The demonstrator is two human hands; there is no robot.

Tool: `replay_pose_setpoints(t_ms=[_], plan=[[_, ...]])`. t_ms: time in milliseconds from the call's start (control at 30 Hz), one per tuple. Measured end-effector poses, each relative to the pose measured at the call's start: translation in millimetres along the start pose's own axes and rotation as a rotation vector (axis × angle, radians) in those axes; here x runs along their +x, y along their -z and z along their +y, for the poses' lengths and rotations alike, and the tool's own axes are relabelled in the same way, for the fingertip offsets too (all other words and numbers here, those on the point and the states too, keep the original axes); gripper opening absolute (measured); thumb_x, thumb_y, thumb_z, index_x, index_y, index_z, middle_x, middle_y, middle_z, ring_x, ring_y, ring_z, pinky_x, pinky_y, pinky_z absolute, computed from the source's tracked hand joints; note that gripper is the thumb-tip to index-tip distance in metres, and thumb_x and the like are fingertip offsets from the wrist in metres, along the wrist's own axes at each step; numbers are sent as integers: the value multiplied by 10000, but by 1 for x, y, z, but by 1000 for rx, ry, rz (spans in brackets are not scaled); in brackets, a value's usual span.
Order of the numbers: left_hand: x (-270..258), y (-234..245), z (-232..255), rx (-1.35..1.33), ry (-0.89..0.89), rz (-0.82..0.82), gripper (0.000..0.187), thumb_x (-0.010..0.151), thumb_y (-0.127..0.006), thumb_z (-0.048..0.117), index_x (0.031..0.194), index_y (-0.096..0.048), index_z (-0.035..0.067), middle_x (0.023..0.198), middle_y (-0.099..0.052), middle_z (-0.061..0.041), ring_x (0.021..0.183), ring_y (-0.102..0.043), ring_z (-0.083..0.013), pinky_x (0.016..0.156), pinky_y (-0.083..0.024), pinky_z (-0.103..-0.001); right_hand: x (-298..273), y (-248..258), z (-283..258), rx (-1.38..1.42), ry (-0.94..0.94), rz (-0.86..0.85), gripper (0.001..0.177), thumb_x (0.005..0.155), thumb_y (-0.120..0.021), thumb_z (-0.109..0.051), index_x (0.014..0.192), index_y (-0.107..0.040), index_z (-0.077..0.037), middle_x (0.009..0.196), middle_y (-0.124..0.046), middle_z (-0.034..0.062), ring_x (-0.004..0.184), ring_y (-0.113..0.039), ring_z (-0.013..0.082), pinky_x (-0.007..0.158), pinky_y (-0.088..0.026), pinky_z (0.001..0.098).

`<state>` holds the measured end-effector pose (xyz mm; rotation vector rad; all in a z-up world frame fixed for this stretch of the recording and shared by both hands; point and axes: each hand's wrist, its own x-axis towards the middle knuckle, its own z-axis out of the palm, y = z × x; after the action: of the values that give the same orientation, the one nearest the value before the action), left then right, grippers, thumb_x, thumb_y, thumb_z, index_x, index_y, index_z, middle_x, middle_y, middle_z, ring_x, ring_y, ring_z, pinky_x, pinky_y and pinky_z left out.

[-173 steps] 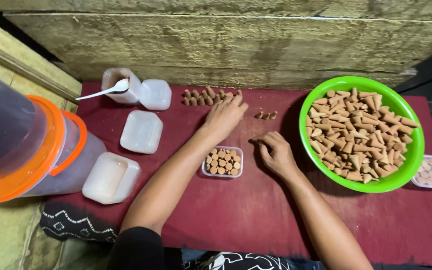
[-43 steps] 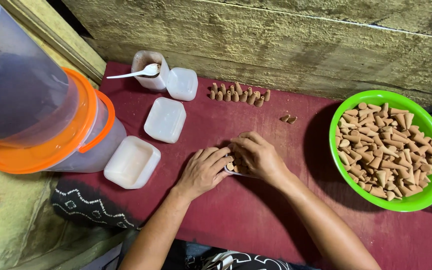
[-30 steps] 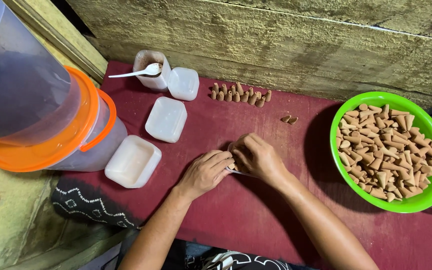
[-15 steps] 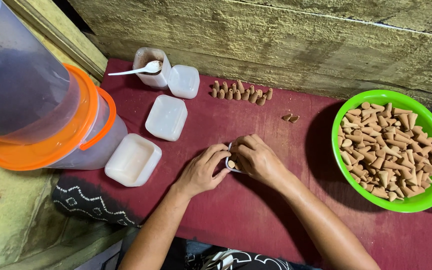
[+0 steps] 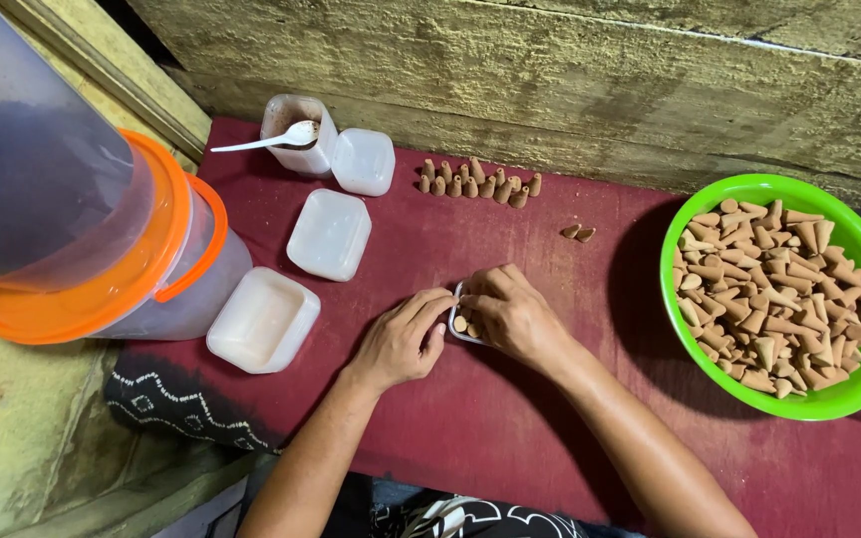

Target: Packaging incense cones into small plastic containers

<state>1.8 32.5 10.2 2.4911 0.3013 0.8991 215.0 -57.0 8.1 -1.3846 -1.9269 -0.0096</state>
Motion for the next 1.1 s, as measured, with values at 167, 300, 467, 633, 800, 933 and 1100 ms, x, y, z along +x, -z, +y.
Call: replay_pose_setpoints(t_ms=[167,300,467,633,800,933,1100], plan=[[-6,-7,-6,57,-57,38,326,937,-584,184,1234,-664,75,1197,-613,-141,1094,-650,-352,881,-558,-448,-14,23,21,11,-135,90,308,831,-614,-34,1098,-738,-122,1063,-644,139,980,-641,377,832,-561,473],[-7,-9,-4,152,-151,9,233,894,-692,248,1104,-717,148,1182,-613,-111,1072,-642,-333,840,-535,-447,-32,49,21,98,-278,145,290,846,-599,-54,1055,-762,-171,1014,-678,64,957,-682,305,846,-559,415],[-10,-14,-3,195,-142,4,124,915,-665,236,995,-724,162,1187,-629,-80,1087,-639,-306,834,-522,-425,-67,43,16,32,-327,83,298,857,-640,-113,1126,-748,-182,1086,-665,102,1006,-666,335,848,-546,444],[-8,-15,-1,223,-121,-11,248,912,-647,319,1100,-688,163,1244,-622,-86,1139,-623,-305,908,-496,-447,-60,42,-9,-102,-184,31,410,905,-657,-304,1297,-694,-190,1261,-604,167,1155,-589,423,900,-508,524],[1,-15,5,337,-59,-111,543,951,-548,468,1441,-554,235,1480,-485,-121,1330,-481,-338,1023,-399,-497,-57,48,-18,-222,-138,-156,345,999,-536,-407,1279,-704,-298,1401,-558,117,1338,-469,429,897,-461,495],[-3,-18,-2,369,-56,-108,488,971,-507,467,1410,-586,270,1491,-483,-115,1336,-476,-338,1008,-402,-499,-60,47,-16,-205,-156,-161,388,986,-541,-445,1327,-680,-322,1406,-551,120,1320,-471,425,934,-456,504],[-1,-18,-1,355,-90,-73,497,922,-577,414,1388,-605,243,1440,-515,-117,1281,-517,-329,979,-426,-473,-58,58,-18,-185,-162,-176,384,973,-548,-441,1315,-682,-326,1484,-518,108,1349,-454,438,886,-468,526]])
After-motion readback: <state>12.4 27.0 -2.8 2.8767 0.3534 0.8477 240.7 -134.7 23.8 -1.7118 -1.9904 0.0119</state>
